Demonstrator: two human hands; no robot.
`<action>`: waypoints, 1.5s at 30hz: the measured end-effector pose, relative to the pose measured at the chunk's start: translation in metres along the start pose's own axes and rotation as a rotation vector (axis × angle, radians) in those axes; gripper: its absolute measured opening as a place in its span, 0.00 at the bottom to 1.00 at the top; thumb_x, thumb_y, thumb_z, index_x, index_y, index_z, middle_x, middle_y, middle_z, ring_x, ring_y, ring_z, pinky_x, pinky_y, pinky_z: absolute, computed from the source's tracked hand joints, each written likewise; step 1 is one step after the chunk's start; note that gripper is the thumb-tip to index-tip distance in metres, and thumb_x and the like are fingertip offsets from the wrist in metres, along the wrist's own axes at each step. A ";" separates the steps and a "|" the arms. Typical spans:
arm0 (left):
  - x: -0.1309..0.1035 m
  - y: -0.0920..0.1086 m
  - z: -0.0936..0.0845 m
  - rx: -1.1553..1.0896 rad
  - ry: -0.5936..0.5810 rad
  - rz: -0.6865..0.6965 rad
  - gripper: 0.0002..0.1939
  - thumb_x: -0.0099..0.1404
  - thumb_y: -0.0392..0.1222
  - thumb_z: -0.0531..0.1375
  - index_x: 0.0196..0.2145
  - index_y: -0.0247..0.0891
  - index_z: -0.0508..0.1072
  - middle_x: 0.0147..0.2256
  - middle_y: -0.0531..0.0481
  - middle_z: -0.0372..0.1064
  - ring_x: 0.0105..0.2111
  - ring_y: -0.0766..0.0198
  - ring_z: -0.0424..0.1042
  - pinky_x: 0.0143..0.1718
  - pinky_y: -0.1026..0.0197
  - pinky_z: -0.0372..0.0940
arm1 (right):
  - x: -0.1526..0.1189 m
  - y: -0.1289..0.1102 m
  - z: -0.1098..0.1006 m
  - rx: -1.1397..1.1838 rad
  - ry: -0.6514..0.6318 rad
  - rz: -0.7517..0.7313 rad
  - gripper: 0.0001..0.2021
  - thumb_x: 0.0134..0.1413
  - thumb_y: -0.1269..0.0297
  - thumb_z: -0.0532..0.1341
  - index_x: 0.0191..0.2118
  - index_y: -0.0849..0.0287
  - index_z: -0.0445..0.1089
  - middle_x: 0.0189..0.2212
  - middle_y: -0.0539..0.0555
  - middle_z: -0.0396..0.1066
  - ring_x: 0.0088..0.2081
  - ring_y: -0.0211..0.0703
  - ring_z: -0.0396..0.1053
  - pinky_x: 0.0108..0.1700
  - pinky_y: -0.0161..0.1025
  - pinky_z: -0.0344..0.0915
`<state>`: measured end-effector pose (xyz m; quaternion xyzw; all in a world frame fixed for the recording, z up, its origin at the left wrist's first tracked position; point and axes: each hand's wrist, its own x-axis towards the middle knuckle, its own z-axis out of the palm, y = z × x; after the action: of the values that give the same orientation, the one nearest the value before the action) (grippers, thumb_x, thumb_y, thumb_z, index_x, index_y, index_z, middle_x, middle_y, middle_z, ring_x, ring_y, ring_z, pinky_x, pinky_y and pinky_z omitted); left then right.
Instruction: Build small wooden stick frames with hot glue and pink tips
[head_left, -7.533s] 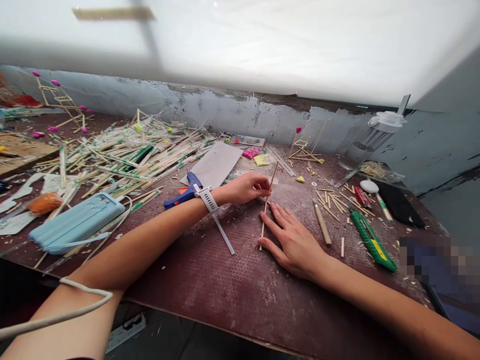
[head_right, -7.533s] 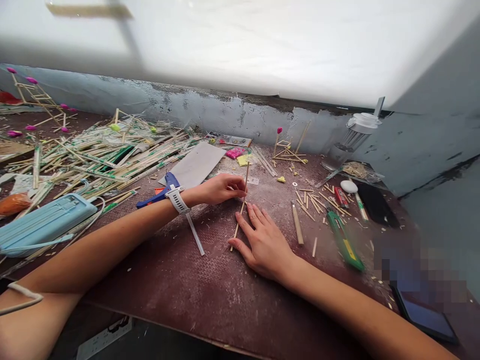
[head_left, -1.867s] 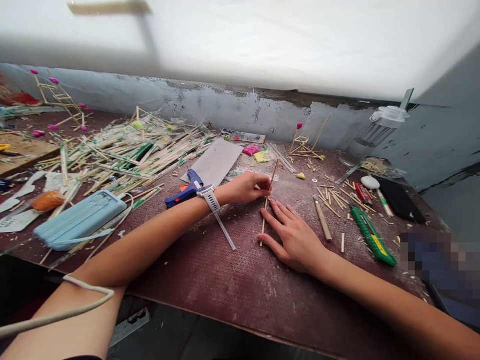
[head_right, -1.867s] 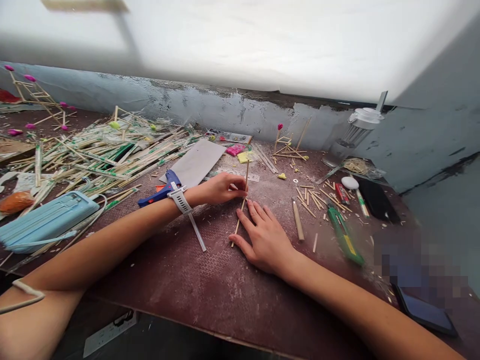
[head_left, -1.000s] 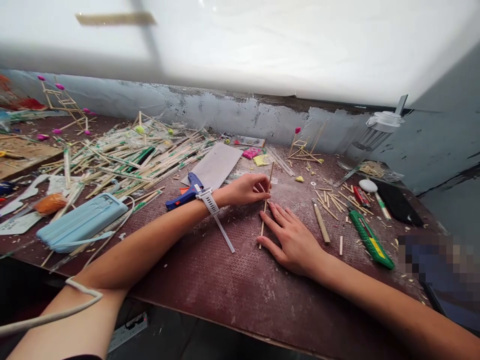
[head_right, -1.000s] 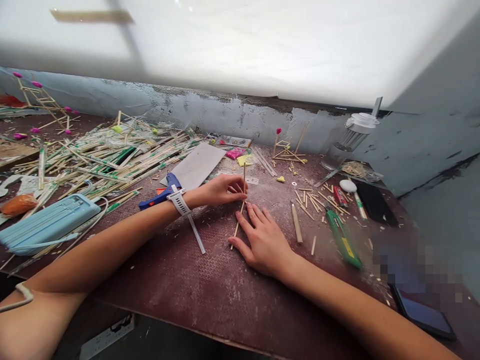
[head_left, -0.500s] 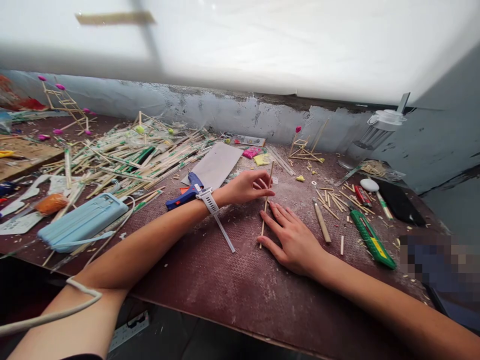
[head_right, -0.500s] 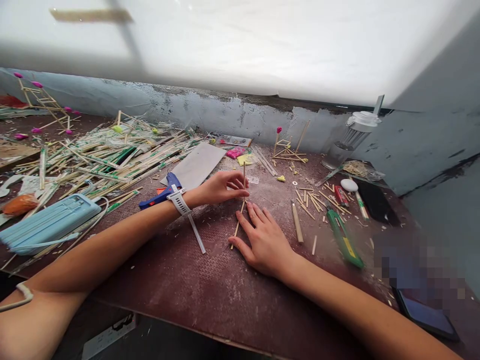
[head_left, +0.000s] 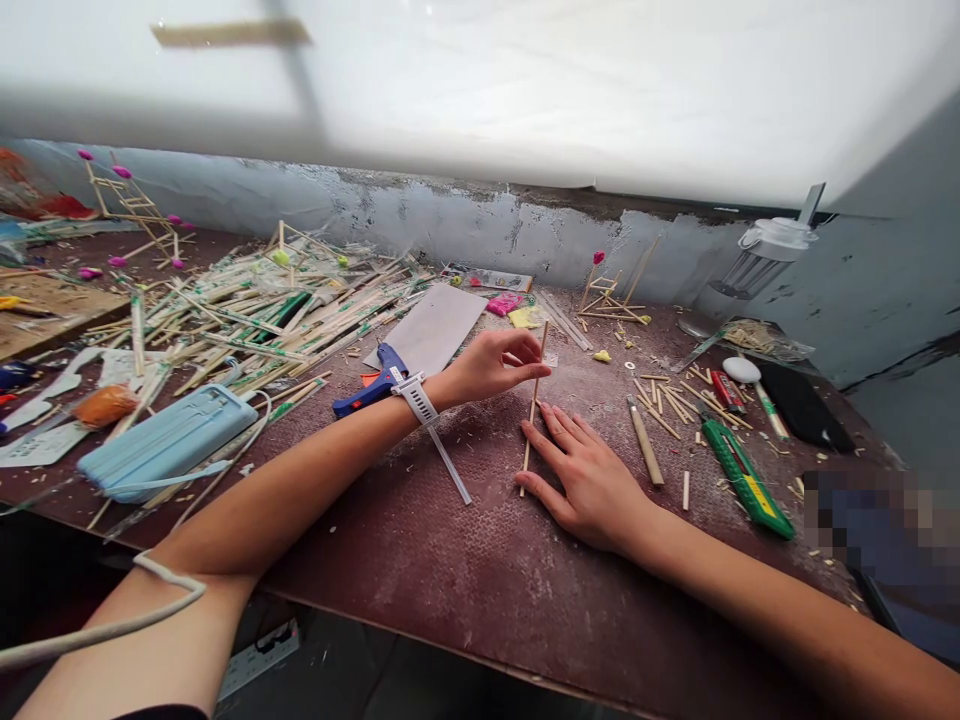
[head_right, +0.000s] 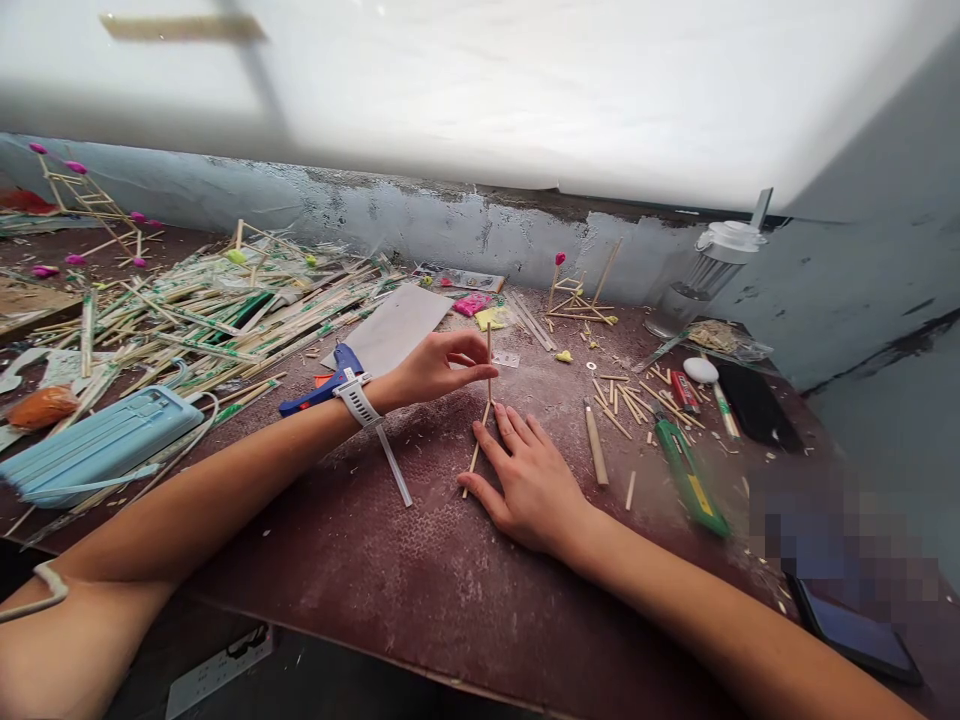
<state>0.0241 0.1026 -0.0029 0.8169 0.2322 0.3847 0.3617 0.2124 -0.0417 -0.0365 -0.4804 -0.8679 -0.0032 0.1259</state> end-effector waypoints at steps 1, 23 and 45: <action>0.000 -0.001 0.000 -0.005 -0.027 -0.007 0.11 0.66 0.45 0.69 0.35 0.36 0.73 0.33 0.50 0.77 0.35 0.66 0.77 0.38 0.62 0.74 | 0.000 0.000 0.000 0.000 0.000 0.000 0.34 0.71 0.46 0.57 0.69 0.68 0.66 0.70 0.77 0.57 0.71 0.70 0.58 0.71 0.65 0.58; 0.000 -0.010 0.000 0.093 -0.094 -0.045 0.06 0.66 0.42 0.65 0.34 0.37 0.74 0.31 0.51 0.76 0.31 0.66 0.73 0.37 0.59 0.71 | -0.001 0.008 -0.006 -0.041 0.133 0.039 0.29 0.71 0.52 0.57 0.68 0.68 0.67 0.65 0.71 0.68 0.63 0.63 0.72 0.65 0.61 0.70; -0.005 -0.017 0.008 0.202 -0.077 -0.104 0.04 0.69 0.36 0.64 0.41 0.36 0.74 0.36 0.47 0.82 0.37 0.62 0.81 0.42 0.59 0.73 | 0.002 0.013 -0.006 -0.094 0.167 -0.010 0.21 0.72 0.55 0.58 0.57 0.66 0.77 0.59 0.66 0.75 0.57 0.59 0.78 0.62 0.57 0.73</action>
<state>0.0255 0.1067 -0.0221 0.8503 0.2977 0.3082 0.3055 0.2235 -0.0334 -0.0321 -0.4794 -0.8558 -0.0845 0.1750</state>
